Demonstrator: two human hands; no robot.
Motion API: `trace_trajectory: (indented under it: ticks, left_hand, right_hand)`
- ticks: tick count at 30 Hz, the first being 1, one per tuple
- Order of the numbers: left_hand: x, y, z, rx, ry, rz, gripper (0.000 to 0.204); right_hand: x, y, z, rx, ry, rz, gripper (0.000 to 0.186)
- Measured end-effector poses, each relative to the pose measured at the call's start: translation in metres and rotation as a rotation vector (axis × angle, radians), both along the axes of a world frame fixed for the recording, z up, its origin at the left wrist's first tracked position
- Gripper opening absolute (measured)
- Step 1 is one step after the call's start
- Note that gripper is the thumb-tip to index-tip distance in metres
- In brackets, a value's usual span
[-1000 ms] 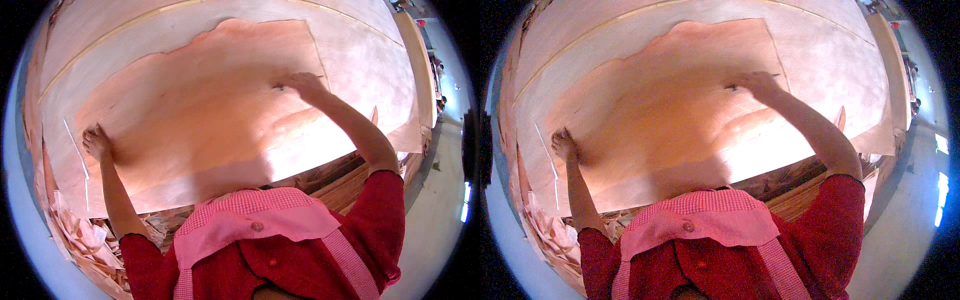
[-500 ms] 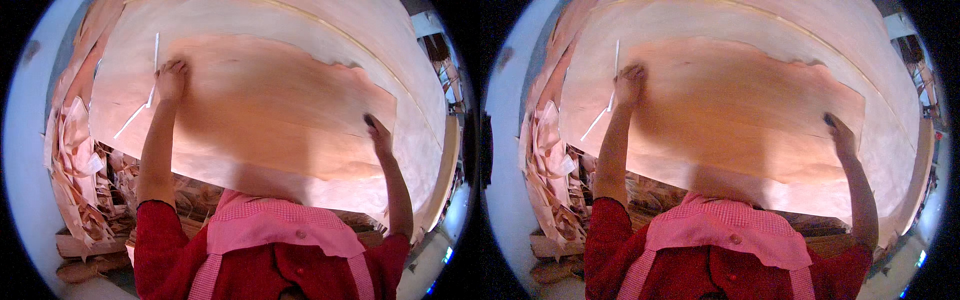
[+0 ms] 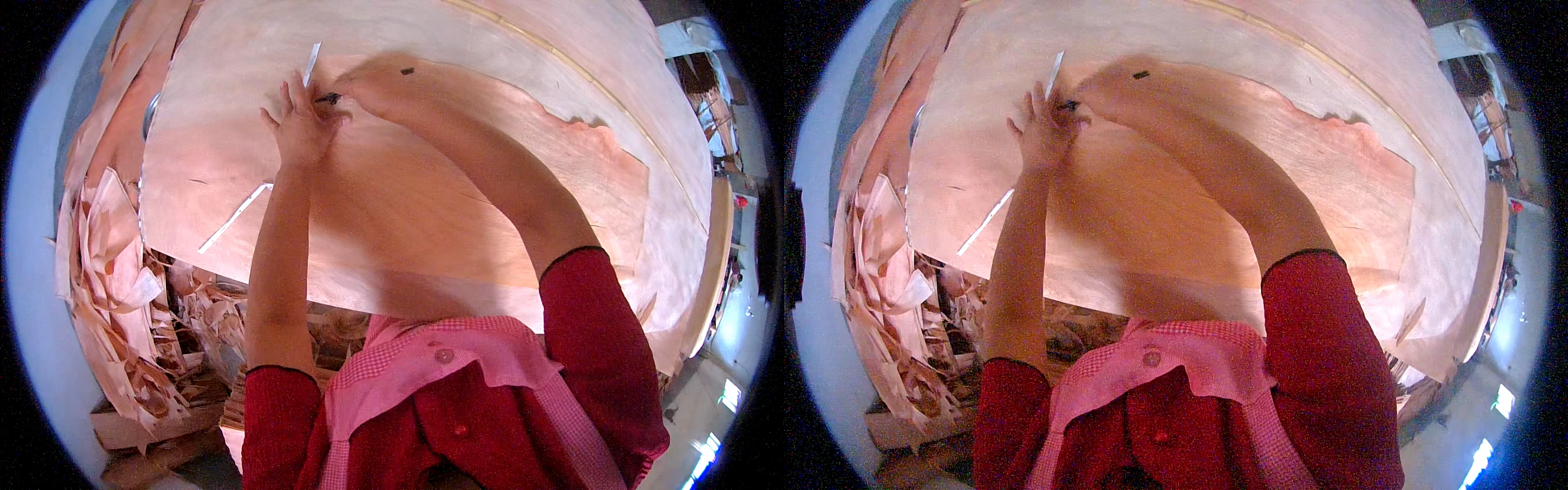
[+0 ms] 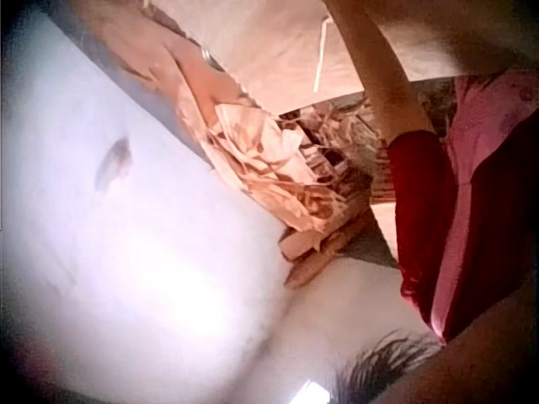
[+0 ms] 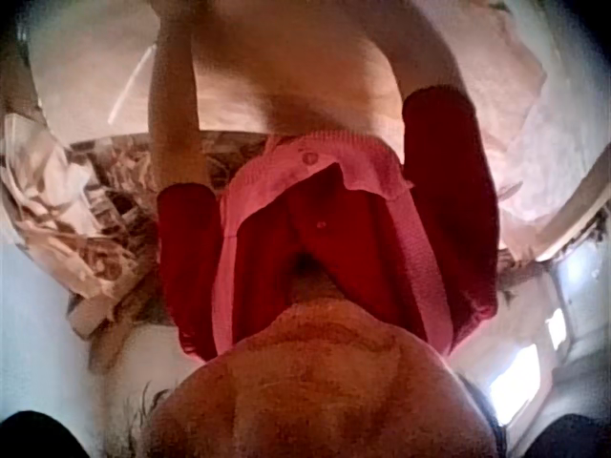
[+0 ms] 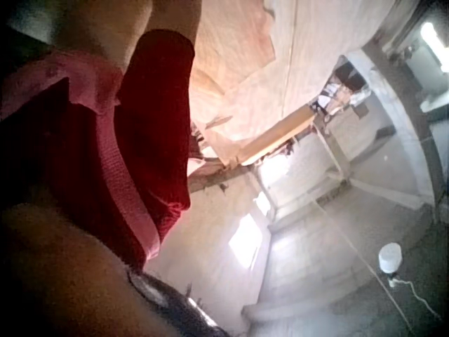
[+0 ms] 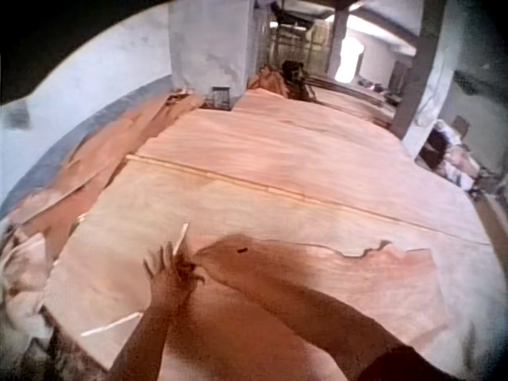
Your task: The person prepares wood veneer by using a utility knife to trim edges and small strips, applying adhesive tape to join pieces, and smoothing the surface with a tool.
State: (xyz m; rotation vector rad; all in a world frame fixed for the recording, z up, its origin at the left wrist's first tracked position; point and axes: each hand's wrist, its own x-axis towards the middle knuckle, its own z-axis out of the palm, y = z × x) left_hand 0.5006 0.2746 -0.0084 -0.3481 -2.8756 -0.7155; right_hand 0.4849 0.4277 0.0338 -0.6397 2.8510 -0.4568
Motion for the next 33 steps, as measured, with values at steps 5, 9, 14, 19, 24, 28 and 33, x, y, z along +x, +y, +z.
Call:
trace_trajectory:
  ticks: [5, 9, 14, 19, 24, 28, 33]
  left_hand:
    - [-0.003, -0.002, 0.0, -0.197, -0.01, -0.001, 0.087]
    - [-0.002, 0.013, 0.01, -0.379, -0.055, -0.121, 0.081]
    - [-0.02, 0.043, -0.014, -0.298, 0.128, -0.287, 0.068]
    - [0.006, 0.091, -0.025, -0.101, 0.002, -0.237, 0.067]
    - [0.008, 0.094, -0.028, -0.327, -0.008, -0.193, 0.068]
    - [0.017, 0.145, -0.028, -0.211, 0.132, -0.384, 0.07]
    - [0.068, 0.264, -0.043, -0.076, -0.15, -0.39, 0.073]
  right_hand:
    - [-0.008, 0.001, -0.007, 0.07, 0.106, 0.045, 0.025]
    - [-0.007, 0.039, -0.048, 0.006, 0.198, -0.081, 0.027]
    - [0.007, 0.069, -0.044, -0.051, 0.198, -0.159, 0.031]
    - [0.033, 0.103, -0.006, -0.008, 0.078, -0.242, 0.026]
    - [0.088, 0.188, -0.002, -0.128, 0.076, -0.419, 0.026]
    - [0.132, 0.247, -0.012, -0.131, 0.051, -0.562, 0.025]
    - [0.134, 0.253, -0.018, -0.169, 0.065, -0.551, 0.025]
